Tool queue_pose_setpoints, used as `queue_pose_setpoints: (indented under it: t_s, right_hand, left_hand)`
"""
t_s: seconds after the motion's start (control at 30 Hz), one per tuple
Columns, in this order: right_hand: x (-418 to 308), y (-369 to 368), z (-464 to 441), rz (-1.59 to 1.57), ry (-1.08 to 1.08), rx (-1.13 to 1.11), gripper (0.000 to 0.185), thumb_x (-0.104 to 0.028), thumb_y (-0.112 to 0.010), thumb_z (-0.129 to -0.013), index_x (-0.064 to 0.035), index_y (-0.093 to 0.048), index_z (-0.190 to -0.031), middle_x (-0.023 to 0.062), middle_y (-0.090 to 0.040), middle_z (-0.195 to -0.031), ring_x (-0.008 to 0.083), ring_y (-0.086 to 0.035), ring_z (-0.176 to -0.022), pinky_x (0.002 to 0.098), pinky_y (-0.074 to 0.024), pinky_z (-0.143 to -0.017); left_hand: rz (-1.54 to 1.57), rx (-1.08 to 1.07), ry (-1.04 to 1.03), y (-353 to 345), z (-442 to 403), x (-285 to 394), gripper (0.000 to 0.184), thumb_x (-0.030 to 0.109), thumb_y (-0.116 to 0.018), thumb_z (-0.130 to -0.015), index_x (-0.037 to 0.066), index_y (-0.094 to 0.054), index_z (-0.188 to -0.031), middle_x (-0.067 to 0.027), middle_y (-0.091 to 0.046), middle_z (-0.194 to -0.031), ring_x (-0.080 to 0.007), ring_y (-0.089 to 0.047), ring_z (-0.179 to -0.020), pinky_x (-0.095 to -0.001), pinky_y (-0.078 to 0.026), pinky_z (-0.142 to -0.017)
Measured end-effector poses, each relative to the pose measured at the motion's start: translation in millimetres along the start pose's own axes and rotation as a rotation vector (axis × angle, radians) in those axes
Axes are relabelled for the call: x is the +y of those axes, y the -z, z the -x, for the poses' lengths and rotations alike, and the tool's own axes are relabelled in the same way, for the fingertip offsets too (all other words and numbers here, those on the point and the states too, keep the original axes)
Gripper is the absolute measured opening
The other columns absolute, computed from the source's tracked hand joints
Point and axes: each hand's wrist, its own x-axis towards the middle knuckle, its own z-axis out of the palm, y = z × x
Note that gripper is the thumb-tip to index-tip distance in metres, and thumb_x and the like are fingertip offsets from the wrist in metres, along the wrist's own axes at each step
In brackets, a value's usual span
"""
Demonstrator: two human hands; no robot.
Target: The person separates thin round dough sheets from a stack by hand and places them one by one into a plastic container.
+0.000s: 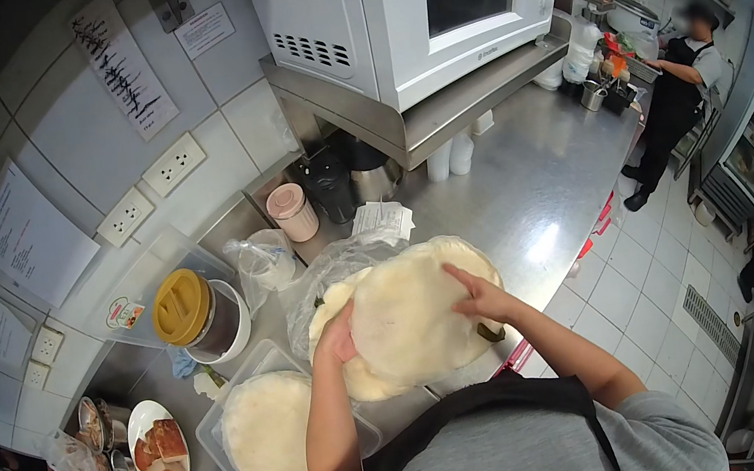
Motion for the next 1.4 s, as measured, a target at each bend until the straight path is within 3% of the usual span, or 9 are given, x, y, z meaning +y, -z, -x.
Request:
queue_pose_setpoints:
  t_s: [0.2, 0.3, 0.37, 0.47, 0.5, 0.83, 0.93, 1.13, 1.4]
  right_hand:
    - [12.6, 0.5, 9.0, 0.275, -0.02, 0.072, 0.081, -0.006, -0.063, -0.078, -0.0033, -0.018, -0.145, 0.0197, -0.027, -0.147, 0.0272, -0.039, -0.127, 0.0321, -0.0466, -0.09]
    - [36.5, 12.2, 0.4, 0.569, 0.135, 0.311, 0.069, -0.009, -0.061, -0.079, -0.0004, -0.028, -0.139, 0.024, -0.035, -0.139, 0.0346, -0.042, -0.123, 0.0371, -0.0438, -0.094]
    - [51.8, 23.0, -2.0, 0.628, 0.248, 0.564, 0.052, -0.009, -0.057, -0.081, 0.002, -0.041, -0.129, 0.0264, -0.046, -0.124, 0.0405, -0.046, -0.115, 0.0422, -0.0398, -0.097]
    - [69.2, 40.4, -0.3, 0.745, 0.273, 0.652, 0.04, -0.004, -0.058, -0.081, -0.0019, -0.049, -0.119, 0.0174, -0.053, -0.113, 0.027, -0.059, -0.089, 0.0336, -0.0497, -0.069]
    - [73.5, 39.9, 1.1, 0.618, 0.277, 0.652, 0.035, -0.002, -0.054, -0.078, 0.0025, -0.052, -0.113, 0.0215, -0.054, -0.109, 0.0375, -0.053, -0.1, 0.0401, -0.0445, -0.086]
    - [65.1, 28.8, 14.3, 0.498, 0.405, 0.667, 0.018, 0.009, -0.047, -0.075, 0.0008, -0.055, -0.088, 0.0101, -0.051, -0.092, 0.0157, -0.047, -0.065, 0.0261, -0.0399, -0.056]
    - [65.0, 29.0, 13.6, 0.469, 0.4, 0.667, 0.016, 0.009, -0.047, -0.075, 0.0007, -0.055, -0.087, 0.0088, -0.051, -0.091, 0.0141, -0.046, -0.063, 0.0253, -0.0392, -0.055]
    - [73.4, 33.2, 11.7, 0.51, 0.42, 0.655, 0.015, 0.01, -0.047, -0.075, 0.0003, -0.054, -0.084, 0.0076, -0.051, -0.089, 0.0138, -0.045, -0.062, 0.0253, -0.0393, -0.056]
    - [73.4, 35.8, 13.0, 0.557, 0.478, 0.656, 0.011, 0.009, -0.05, -0.075, -0.0004, -0.054, -0.08, 0.0079, -0.05, -0.085, 0.0155, -0.047, -0.063, 0.0265, -0.0398, -0.058]
  left_hand:
    - [-0.121, 0.077, -0.176, -18.7, 5.7, -4.2, 0.054, 0.032, -0.05, -0.095, 0.003, -0.035, -0.138, -0.0111, -0.046, -0.136, -0.0237, -0.048, -0.121, -0.0334, -0.04, -0.101]
    - [-0.906, 0.388, -0.797, -55.6, 22.4, -20.0, 0.054, 0.012, -0.053, -0.09, 0.008, -0.033, -0.14, -0.0115, -0.044, -0.138, -0.0249, -0.049, -0.12, -0.0325, -0.036, -0.104]
    - [-1.121, 0.302, -0.81, -73.6, 41.5, -15.6, 0.057, 0.002, -0.052, -0.084, 0.01, -0.037, -0.139, -0.0127, -0.048, -0.134, -0.0259, -0.05, -0.118, -0.0319, -0.035, -0.104]
    - [-1.333, 0.074, -0.545, -71.1, 53.6, -0.2, 0.059, -0.005, -0.048, -0.077, 0.013, -0.047, -0.133, -0.0153, -0.053, -0.128, -0.0268, -0.053, -0.114, -0.0321, -0.037, -0.099]
    - [-1.259, 0.087, -0.569, -75.2, 60.0, 1.3, 0.056, -0.005, -0.048, -0.078, 0.011, -0.049, -0.131, -0.0156, -0.055, -0.126, -0.0256, -0.053, -0.114, -0.0316, -0.038, -0.098]
    - [-0.728, 0.321, -0.823, -99.8, 217.6, 50.5, 0.053, -0.005, -0.051, -0.083, 0.001, -0.042, -0.136, -0.007, -0.046, -0.137, -0.0127, -0.045, -0.121, -0.0267, -0.039, -0.098]
    - [-0.481, 0.605, -0.871, -62.3, 279.1, 31.2, 0.055, -0.007, -0.051, -0.082, 0.004, -0.045, -0.135, -0.0063, -0.052, -0.129, -0.0104, -0.055, -0.104, -0.0241, -0.046, -0.086]
    - [-0.364, 1.153, -0.359, 48.0, 328.2, -66.2, 0.058, -0.001, -0.059, -0.077, 0.006, -0.046, -0.134, -0.0071, -0.062, -0.112, -0.0105, -0.062, -0.079, -0.0231, -0.052, -0.061]
    - [-0.269, 1.042, -0.563, 61.2, 333.3, -98.4, 0.068, 0.0, -0.063, -0.075, 0.01, -0.041, -0.138, -0.0061, -0.064, -0.105, -0.0118, -0.062, -0.074, -0.0246, -0.053, -0.056]
